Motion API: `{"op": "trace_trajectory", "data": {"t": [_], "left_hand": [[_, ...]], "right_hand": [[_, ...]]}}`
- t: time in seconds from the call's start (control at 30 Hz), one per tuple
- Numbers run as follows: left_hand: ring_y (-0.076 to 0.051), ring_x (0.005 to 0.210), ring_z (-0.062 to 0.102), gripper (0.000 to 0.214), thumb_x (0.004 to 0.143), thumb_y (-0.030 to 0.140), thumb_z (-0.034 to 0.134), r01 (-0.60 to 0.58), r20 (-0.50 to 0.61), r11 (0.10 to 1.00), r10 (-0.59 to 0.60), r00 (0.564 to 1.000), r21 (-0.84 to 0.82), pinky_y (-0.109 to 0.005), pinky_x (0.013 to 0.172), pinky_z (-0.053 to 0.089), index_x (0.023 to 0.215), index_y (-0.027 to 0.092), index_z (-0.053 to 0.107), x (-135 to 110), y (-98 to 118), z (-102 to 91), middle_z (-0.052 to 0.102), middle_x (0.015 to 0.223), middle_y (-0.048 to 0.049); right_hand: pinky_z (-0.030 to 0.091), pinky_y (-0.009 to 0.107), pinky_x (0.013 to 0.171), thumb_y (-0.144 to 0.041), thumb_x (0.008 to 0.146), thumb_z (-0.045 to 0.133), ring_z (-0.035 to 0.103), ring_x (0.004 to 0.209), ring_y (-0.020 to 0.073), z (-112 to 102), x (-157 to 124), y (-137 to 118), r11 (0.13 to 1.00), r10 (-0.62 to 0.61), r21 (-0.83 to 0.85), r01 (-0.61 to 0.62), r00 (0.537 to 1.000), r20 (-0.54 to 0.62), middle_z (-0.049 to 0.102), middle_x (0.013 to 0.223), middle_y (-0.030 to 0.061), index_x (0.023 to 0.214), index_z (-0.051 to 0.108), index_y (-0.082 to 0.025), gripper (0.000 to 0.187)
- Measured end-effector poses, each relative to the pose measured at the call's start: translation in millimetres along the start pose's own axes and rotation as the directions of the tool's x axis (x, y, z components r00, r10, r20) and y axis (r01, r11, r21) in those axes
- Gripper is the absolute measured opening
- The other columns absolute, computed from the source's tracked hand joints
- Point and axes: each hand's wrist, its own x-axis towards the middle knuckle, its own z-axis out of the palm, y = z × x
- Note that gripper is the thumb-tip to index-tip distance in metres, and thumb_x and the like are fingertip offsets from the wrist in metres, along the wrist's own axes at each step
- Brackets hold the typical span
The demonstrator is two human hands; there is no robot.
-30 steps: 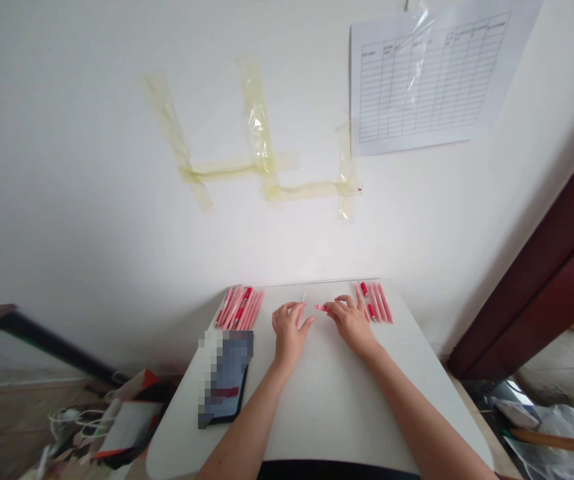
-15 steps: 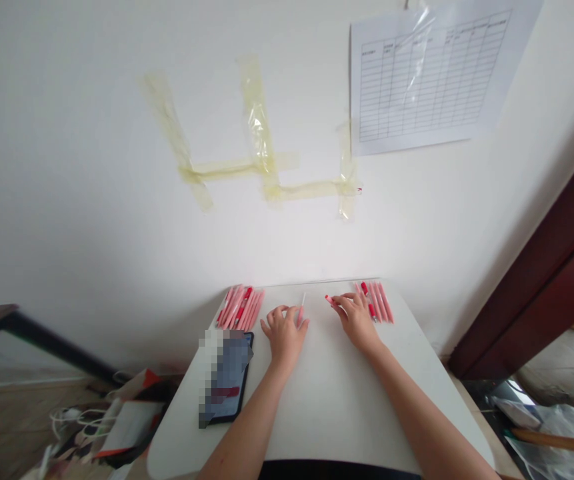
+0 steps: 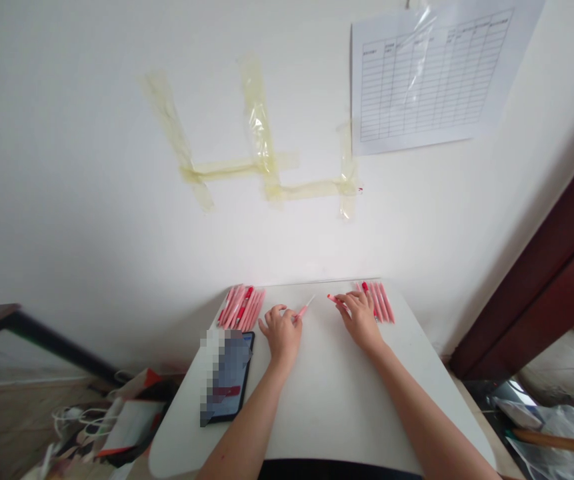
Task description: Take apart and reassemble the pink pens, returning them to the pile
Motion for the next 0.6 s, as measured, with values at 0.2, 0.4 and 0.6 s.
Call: {"op": "trace_trajectory", "data": {"t": [0.2, 0.4, 0.6], "left_hand": [[-0.028, 0.12, 0.052, 0.015, 0.088, 0.023, 0.061, 0.018, -0.02, 0.998, -0.019, 1.0, -0.064, -0.064, 0.116, 0.027, 0.091, 0.025, 0.075, 0.9, -1.7, 0.4, 0.062, 0.12, -0.0074], [-0.027, 0.12, 0.052, 0.017, 0.086, 0.019, 0.064, -0.015, -0.039, 0.994, 0.011, 0.999, -0.107, -0.063, 0.116, 0.028, 0.094, 0.028, 0.075, 1.3, -1.9, -0.7, 0.061, 0.119, -0.006], [-0.027, 0.121, 0.052, 0.018, 0.086, 0.018, 0.064, -0.025, -0.045, 0.99, 0.019, 0.999, -0.139, -0.064, 0.116, 0.026, 0.096, 0.029, 0.075, 1.1, -1.2, -3.5, 0.061, 0.119, -0.006]], "right_hand": [[0.04, 0.053, 0.106, -0.036, 0.1, 0.05, 0.059, 0.11, 0.029, -5.9, 0.9, -2.2, 0.996, 0.002, -0.087, -0.003, 1.0, -0.013, 0.072, 0.106, 0.0087, 0.109, 0.069, -0.025, 0.024], [0.026, 0.064, 0.114, -0.031, 0.099, 0.052, 0.057, 0.112, 0.0302, -11.0, 1.9, -0.6, 0.981, 0.026, -0.193, -0.029, 0.999, -0.018, 0.072, 0.1, 0.0056, 0.105, 0.069, -0.026, 0.019], [0.023, 0.066, 0.115, -0.026, 0.097, 0.054, 0.056, 0.113, 0.0306, -12.4, 2.6, -1.4, 0.975, 0.001, -0.223, -0.003, 1.0, -0.012, 0.072, 0.097, 0.0053, 0.103, 0.07, -0.028, 0.017]]}}
